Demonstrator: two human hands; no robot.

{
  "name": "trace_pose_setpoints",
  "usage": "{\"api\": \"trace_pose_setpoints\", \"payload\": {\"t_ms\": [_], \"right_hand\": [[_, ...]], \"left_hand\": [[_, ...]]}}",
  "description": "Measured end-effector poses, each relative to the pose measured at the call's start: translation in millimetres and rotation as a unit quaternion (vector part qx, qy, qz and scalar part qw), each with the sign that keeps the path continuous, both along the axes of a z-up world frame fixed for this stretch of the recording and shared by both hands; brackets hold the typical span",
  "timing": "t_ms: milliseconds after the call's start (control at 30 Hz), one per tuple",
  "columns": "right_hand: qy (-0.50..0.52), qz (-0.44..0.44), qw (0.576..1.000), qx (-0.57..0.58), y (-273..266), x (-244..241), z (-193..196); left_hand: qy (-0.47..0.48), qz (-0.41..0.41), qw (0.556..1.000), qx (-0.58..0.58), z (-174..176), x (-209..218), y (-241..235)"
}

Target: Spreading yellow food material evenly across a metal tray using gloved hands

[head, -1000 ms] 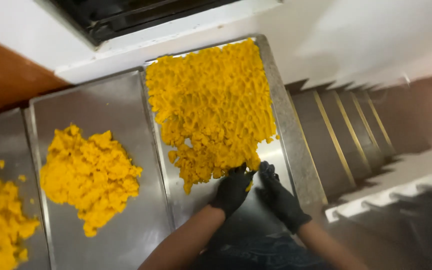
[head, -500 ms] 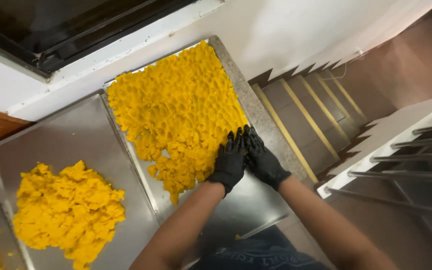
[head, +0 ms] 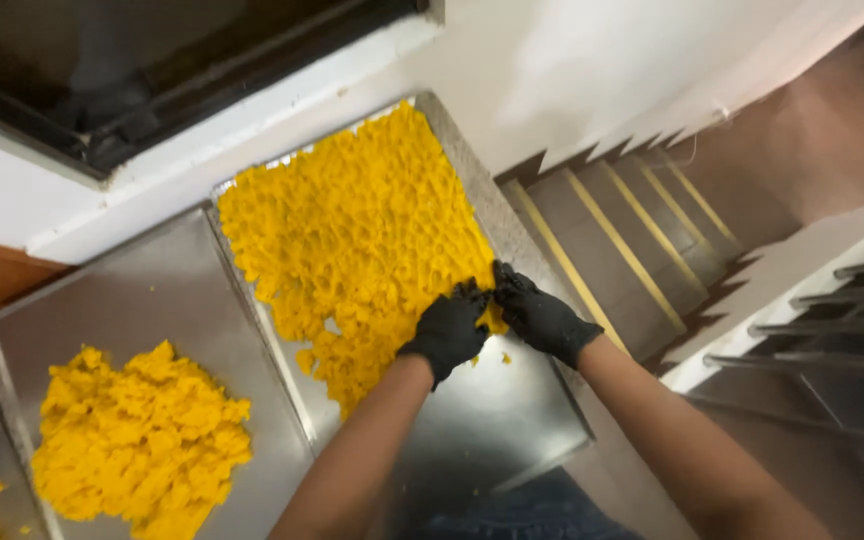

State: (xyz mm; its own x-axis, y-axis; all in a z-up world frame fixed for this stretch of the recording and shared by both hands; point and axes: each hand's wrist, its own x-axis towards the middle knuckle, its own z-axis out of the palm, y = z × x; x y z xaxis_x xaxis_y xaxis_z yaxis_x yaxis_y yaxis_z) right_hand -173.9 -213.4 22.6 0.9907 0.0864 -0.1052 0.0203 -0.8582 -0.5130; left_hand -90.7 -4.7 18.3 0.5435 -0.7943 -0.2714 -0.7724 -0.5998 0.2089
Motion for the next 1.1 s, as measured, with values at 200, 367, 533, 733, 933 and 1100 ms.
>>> {"api": "trace_pose_setpoints", "payload": {"t_ms": [200,367,533,733,933,1100], "right_hand": [[-0.235,0.086,0.967,-0.042,36.6,25.4,60.3],[-0.292,0.099,0.944,-0.115,18.3,19.3,-0.5],[-0.344,0.124,0.924,-0.110,36.0,21.1,8.6],[-0.378,0.140,0.914,-0.036,63.8,-27.2,64.5],[-0.297,0.142,0.944,-0.038,54.8,-41.7,12.8],[-0.243,0.150,0.957,-0.043,8.0,-6.0,2.1]], "left_hand": [[0.042,0.042,0.998,0.000,42.2,-5.4,-3.6],[0.061,0.048,0.997,0.009,31.8,-15.2,-9.7],[0.065,0.045,0.997,0.003,32.9,-27.7,3.9],[0.075,0.035,0.997,-0.001,8.6,-87.3,21.3],[0.089,0.029,0.996,-0.007,3.4,-98.2,15.3],[0.084,0.034,0.996,-0.018,45.3,-51.2,9.2]]}}
